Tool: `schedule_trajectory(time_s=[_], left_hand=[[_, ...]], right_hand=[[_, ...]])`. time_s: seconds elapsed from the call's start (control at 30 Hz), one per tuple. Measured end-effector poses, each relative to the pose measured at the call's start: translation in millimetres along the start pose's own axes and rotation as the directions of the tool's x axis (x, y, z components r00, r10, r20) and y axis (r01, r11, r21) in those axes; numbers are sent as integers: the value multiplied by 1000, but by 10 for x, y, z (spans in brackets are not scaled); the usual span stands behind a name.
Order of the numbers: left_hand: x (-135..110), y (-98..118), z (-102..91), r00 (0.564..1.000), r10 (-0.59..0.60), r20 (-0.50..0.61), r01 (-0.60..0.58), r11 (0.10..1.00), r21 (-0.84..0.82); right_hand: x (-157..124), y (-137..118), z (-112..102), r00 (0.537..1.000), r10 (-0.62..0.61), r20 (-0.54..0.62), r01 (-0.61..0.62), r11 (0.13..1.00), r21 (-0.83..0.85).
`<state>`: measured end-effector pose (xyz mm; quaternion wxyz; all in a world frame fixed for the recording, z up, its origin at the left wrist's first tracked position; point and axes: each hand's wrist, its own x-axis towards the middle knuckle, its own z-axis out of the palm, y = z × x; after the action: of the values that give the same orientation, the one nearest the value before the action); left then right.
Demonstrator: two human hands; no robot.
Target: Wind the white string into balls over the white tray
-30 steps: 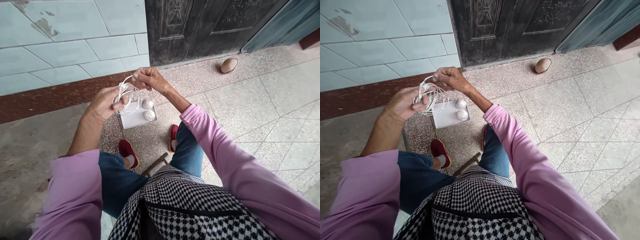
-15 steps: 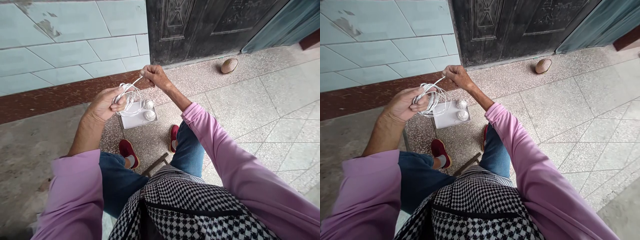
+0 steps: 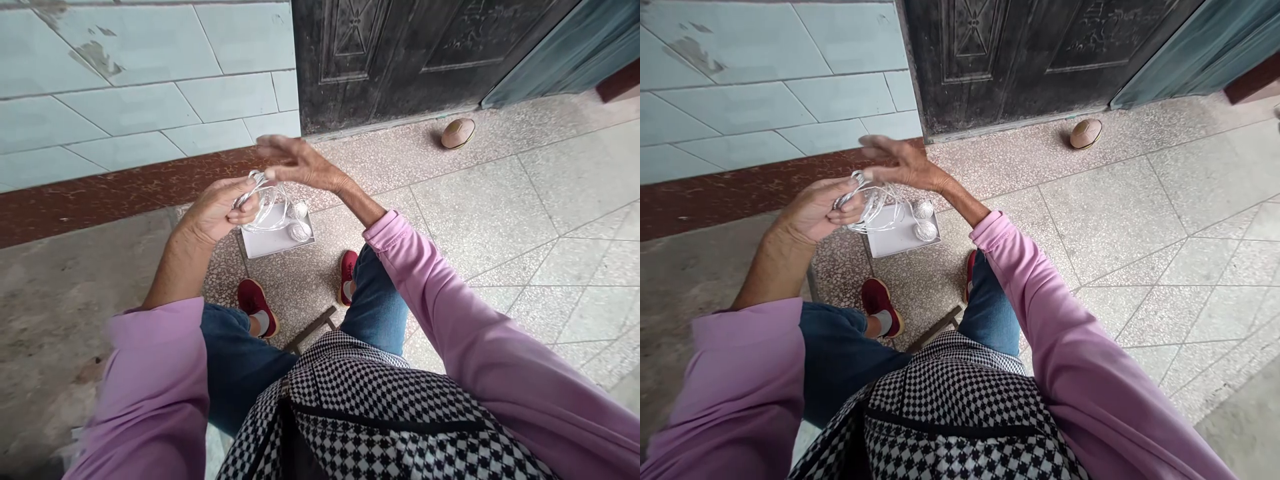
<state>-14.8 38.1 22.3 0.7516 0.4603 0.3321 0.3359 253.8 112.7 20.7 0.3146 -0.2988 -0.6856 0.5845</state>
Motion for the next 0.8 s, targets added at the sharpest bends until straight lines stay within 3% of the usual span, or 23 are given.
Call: schedule_trajectory(time_s=[0.07,0.13,0.3,0.47,0.6,0.7,0.8], left_hand=[[12,-6,23,1000,-5,12,5,1000,7],[7,0,31,999,-7,31,6,1000,16],[-45,62,-18,1000,31,-5,-31,999,-7],[-53,100,-115,976,88,-199,-105,992,-73],[-40,57,-156,946,97,-310,-94,995,24],[-22,13,-128,972,54,-229,-32,994,101],[5,1,-49,986,60,-156,-65,997,-30]], right_hand=[[-9,-21,144,992,26,125,-32,998,48],[11,-3,246,984,57,172,-61,998,19],[60,68,284,974,178,138,-183,983,21],[-2,-8,287,968,237,77,-246,959,139],[-25,-17,295,965,261,16,-259,949,177],[-15,37,244,969,245,27,-245,945,216],[7,88,216,974,223,36,-225,938,264]])
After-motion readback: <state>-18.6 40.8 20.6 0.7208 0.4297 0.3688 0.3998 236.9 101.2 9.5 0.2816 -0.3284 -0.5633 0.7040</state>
